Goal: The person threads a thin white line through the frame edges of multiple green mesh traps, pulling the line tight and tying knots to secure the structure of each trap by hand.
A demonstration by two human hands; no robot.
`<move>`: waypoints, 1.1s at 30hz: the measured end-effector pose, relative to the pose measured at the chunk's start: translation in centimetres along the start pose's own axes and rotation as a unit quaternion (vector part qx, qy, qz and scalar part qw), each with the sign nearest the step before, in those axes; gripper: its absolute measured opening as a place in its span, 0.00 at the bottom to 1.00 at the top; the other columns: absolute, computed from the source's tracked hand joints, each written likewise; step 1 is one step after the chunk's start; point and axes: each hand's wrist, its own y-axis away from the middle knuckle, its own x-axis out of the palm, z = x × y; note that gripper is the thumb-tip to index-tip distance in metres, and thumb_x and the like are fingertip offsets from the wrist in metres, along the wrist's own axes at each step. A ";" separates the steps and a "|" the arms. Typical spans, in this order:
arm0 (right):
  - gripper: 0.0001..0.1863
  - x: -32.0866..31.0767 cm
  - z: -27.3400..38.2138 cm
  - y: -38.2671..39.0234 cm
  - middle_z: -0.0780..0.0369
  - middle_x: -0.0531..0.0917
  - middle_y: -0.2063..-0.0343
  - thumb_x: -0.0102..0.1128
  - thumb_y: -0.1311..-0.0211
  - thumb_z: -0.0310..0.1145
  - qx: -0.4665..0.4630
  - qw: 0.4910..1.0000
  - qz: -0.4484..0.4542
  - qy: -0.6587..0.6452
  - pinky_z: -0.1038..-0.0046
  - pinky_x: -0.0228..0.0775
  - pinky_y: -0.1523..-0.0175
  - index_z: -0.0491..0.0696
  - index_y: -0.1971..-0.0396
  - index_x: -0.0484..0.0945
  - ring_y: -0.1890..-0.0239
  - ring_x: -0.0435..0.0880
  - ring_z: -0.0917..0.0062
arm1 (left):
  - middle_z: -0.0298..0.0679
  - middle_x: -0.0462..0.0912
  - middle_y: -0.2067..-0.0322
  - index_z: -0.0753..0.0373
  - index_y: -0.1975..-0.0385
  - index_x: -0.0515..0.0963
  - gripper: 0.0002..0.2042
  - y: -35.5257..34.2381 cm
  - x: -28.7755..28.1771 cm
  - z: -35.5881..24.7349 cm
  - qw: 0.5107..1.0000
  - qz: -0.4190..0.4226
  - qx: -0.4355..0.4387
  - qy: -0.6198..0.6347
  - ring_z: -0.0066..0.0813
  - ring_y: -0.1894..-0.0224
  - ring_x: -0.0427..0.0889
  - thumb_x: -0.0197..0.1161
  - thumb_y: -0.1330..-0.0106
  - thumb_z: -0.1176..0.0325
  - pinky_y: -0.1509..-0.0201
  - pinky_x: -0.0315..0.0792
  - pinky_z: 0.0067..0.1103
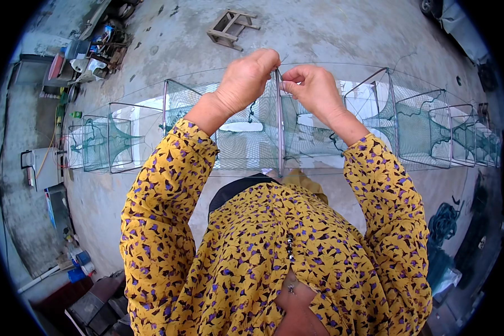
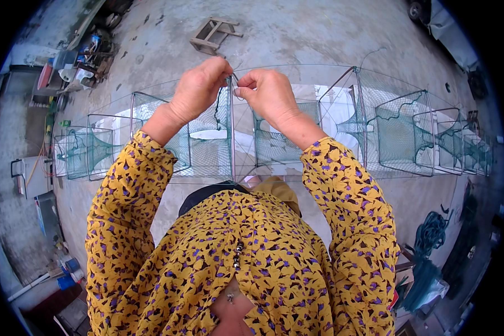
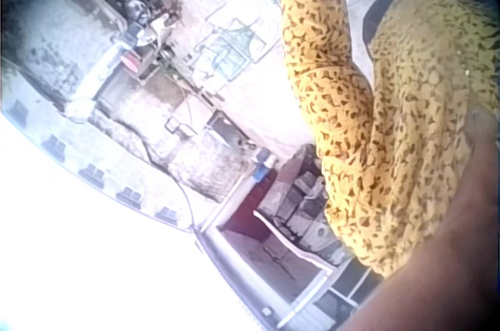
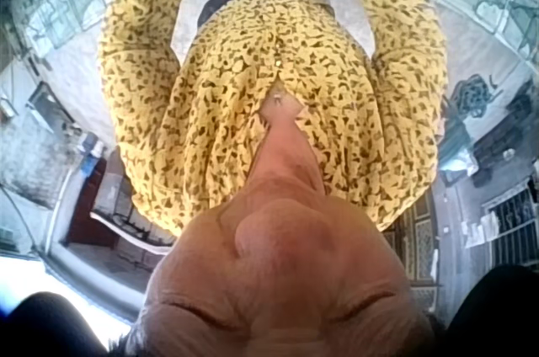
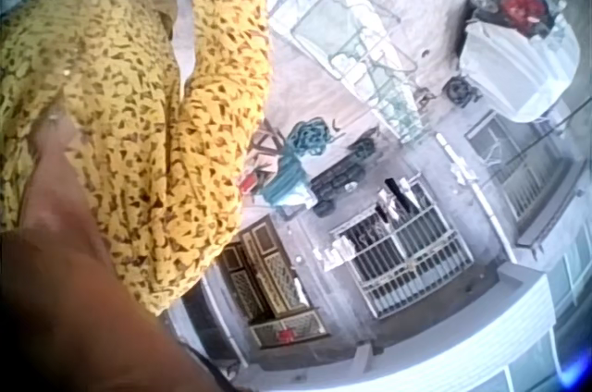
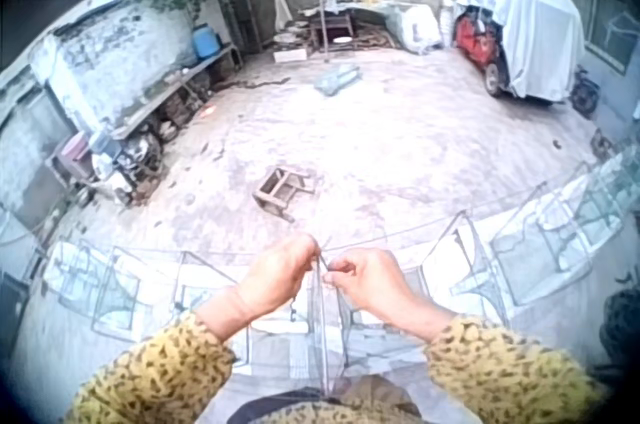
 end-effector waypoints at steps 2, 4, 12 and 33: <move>0.07 0.3 0.1 0.0 0.58 0.81 0.78 0.63 0.56 0.31 0.005 1.000 0.003 -0.006 0.74 0.71 0.66 0.43 0.76 0.79 0.73 0.81 0.71 | 0.41 0.75 0.73 0.60 0.70 0.68 0.08 0.1 0.0 0.0 1.000 0.003 -0.002 -0.005 0.44 0.70 0.76 0.53 0.50 0.79 0.70 0.71 0.32; 0.08 0.4 0.3 0.0 0.57 0.81 0.77 0.62 0.56 0.30 -0.014 1.000 0.005 0.007 0.73 0.71 0.66 0.42 0.75 0.78 0.73 0.81 0.70 | 0.41 0.75 0.72 0.60 0.70 0.68 0.08 0.0 -0.1 -0.1 1.000 0.004 -0.008 -0.008 0.44 0.70 0.76 0.53 0.50 0.79 0.71 0.71 0.32; 0.14 0.5 0.3 0.4 0.61 0.80 0.78 0.62 0.55 0.28 0.039 0.994 0.029 -0.100 0.75 0.71 0.68 0.43 0.67 0.71 0.75 0.80 0.75 | 0.42 0.75 0.73 0.60 0.70 0.67 0.09 0.2 0.1 0.6 0.999 0.001 -0.025 0.026 0.45 0.71 0.76 0.53 0.50 0.80 0.71 0.70 0.32; 0.06 -0.2 1.4 1.8 0.61 0.79 0.78 0.55 0.45 0.29 0.028 0.996 -0.042 -0.077 0.80 0.68 0.73 0.43 0.72 0.70 0.78 0.79 0.82 | 0.41 0.74 0.76 0.63 0.71 0.69 0.05 0.5 -0.3 -0.4 0.999 -0.011 -0.038 0.021 0.36 0.74 0.76 0.54 0.46 0.79 0.72 0.70 0.25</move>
